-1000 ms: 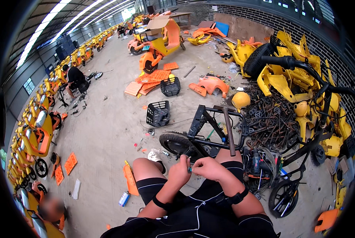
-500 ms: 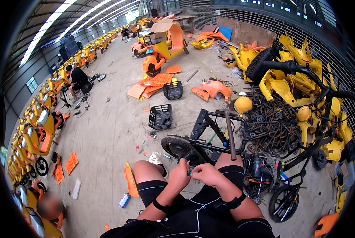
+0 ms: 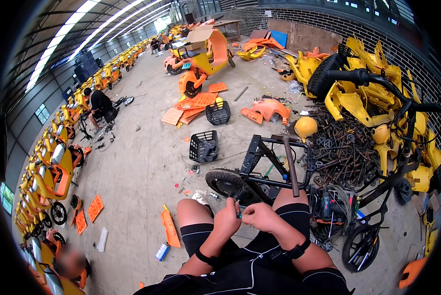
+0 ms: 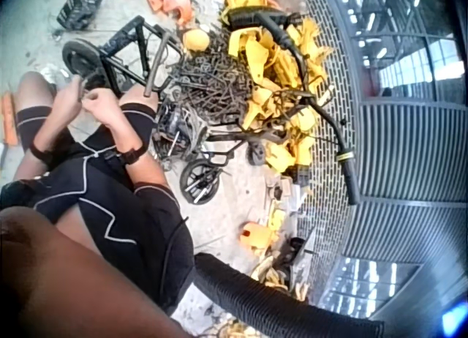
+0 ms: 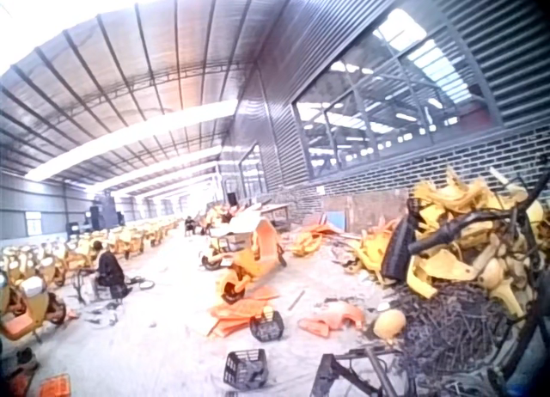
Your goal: The person uses a hammer to knock a component onto a bicycle frame, then fits a small spring and connector onto the rear axle area, and finally uses pliers to secure a cable.
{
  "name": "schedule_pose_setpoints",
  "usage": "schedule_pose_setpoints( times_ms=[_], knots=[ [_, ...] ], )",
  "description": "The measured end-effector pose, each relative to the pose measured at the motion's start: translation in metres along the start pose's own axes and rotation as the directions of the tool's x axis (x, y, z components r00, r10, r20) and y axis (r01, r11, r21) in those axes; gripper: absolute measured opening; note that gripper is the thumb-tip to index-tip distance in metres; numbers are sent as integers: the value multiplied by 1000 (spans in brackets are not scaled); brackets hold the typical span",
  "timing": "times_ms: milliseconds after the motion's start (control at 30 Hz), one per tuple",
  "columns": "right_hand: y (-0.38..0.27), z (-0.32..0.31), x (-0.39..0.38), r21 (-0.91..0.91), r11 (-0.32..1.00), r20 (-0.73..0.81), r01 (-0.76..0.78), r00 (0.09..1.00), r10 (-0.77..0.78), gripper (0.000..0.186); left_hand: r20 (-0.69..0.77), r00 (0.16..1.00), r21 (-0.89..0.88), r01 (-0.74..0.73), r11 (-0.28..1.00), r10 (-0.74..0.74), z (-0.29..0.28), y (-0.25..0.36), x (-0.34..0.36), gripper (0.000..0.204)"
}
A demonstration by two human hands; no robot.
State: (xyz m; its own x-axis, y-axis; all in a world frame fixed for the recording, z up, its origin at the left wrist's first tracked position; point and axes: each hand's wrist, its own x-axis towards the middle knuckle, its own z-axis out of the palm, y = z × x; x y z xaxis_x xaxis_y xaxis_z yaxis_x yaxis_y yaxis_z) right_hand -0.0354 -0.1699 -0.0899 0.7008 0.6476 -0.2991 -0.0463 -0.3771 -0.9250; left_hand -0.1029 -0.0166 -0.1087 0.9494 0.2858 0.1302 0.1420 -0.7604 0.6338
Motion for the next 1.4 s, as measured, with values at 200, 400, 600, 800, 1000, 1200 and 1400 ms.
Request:
schedule_pose_setpoints(
  times_ms=[200, 400, 600, 800, 1000, 1200, 1400],
  knots=[
    [5, 2, 0, 14, 999, -51, 50, 998, -49, 22, -35, 999, -77, -33, 996, 30, 1, 1, 0, 22],
    [0, 6, 2, 30, 997, -65, 73, 995, -71, 20, -57, 998, -47, 12, 999, -15, 2, -1, 3, 21],
    [-2, 6, 3, 56, 991, -88, 121, 989, -116, 19, -64, 997, -70, 36, 997, -40, 3, 0, 7, 21],
    [1, 6, 4, 105, 990, -62, 98, 994, -92, 20, -55, 997, -120, 44, 992, -51, 5, 5, 7, 21],
    [-24, -5, -9, -27, 962, -155, 272, 949, -273, 17, -22, 995, -126, 94, 988, -98, 2, 7, 12, 22],
    [-41, -9, -17, -326, 856, -182, 402, 862, -474, 17, -94, 996, -101, -19, 995, 9, 3, 5, 6, 21],
    [-39, -1, -21, -315, 876, -190, 365, 880, -435, 21, -72, 997, -91, 35, 995, -42, 2, 6, 5, 22]
  ],
)
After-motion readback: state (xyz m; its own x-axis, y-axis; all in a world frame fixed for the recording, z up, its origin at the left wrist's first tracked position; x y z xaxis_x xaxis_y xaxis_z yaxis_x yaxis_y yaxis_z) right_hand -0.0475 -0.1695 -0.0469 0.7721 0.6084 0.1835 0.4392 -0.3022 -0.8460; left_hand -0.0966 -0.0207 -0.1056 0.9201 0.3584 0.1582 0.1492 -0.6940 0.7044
